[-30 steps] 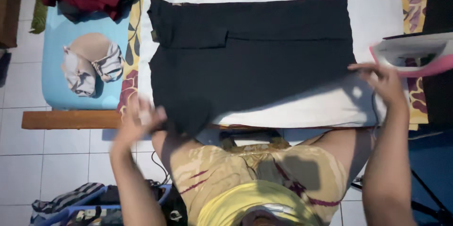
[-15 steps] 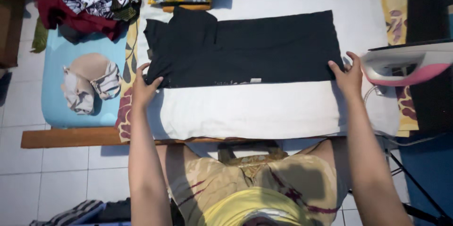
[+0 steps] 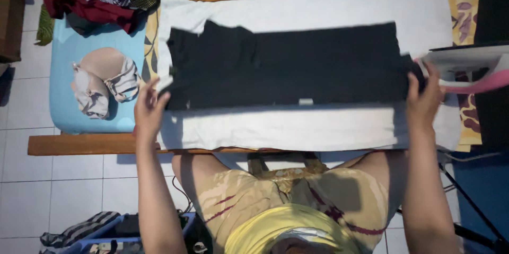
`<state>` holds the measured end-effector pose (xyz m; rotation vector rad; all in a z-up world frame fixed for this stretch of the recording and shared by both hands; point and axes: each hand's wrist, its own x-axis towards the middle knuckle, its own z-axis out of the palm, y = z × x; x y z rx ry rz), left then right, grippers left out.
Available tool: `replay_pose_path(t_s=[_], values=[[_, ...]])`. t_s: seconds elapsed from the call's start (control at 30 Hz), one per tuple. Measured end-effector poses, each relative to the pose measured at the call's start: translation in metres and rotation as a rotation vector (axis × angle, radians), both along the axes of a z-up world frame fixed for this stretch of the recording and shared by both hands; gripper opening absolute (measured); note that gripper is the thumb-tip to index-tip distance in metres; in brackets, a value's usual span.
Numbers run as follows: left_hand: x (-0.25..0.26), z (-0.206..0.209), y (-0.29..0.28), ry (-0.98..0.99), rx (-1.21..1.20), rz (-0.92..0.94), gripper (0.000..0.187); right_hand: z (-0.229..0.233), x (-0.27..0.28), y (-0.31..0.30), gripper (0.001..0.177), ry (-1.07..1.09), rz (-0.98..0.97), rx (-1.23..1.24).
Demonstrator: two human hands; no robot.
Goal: The person irons a black t-shirt on a white cloth laid on the floor, then folds it and places it on a nearby stack. The person then irons a patterned t-shirt, folding it afterward.
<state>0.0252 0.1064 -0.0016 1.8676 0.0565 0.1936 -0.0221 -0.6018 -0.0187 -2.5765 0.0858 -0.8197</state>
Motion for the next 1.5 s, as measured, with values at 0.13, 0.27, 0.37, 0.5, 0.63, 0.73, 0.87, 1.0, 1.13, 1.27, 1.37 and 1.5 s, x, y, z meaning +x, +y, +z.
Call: replay_pose_path(t_s=[0.13,0.27,0.37,0.5,0.63,0.73,0.87,1.0,1.13,1.27,1.37,1.5], values=[[-0.067,-0.014,-0.005,0.193,0.156,0.062,0.052,-0.013,-0.069,0.003,0.036,0.187,-0.122,0.167],[-0.098,-0.041,-0.022,0.164,-0.020,0.123,0.054,-0.037,-0.089,0.012,0.038,0.276,-0.222,0.200],[-0.102,-0.025,-0.032,0.150,0.249,0.195,0.050,-0.032,-0.088,0.019,0.042,0.227,-0.253,0.128],[-0.100,-0.009,-0.105,-0.092,0.547,0.325,0.047,-0.009,-0.056,0.071,0.031,-0.044,-0.215,0.090],[-0.065,-0.027,-0.197,-0.164,0.644,-0.130,0.053,-0.008,-0.027,0.175,0.051,0.248,0.117,0.039],[-0.060,-0.036,-0.214,-0.119,0.912,-0.112,0.085,-0.016,-0.025,0.176,0.074,0.399,0.119,-0.177],[-0.065,-0.050,-0.135,-0.016,0.874,0.101,0.080,-0.049,-0.045,0.091,0.078,0.354,-0.093,-0.238],[-0.080,-0.059,-0.071,0.095,0.974,0.324,0.078,-0.083,-0.056,-0.023,0.056,-0.071,-0.347,0.764],[-0.104,-0.062,-0.051,0.104,0.817,0.612,0.067,-0.076,-0.023,-0.116,0.061,-0.336,-0.393,0.282],[-0.118,-0.054,-0.056,0.033,0.437,0.594,0.059,-0.042,0.013,-0.132,0.065,-0.295,-0.068,0.160],[-0.117,-0.036,-0.067,0.218,0.256,0.531,0.061,0.009,0.029,-0.110,0.055,0.144,-0.138,0.022],[-0.110,-0.023,-0.067,0.269,0.245,0.549,0.072,0.091,0.034,-0.009,0.053,0.553,0.009,-0.429]])
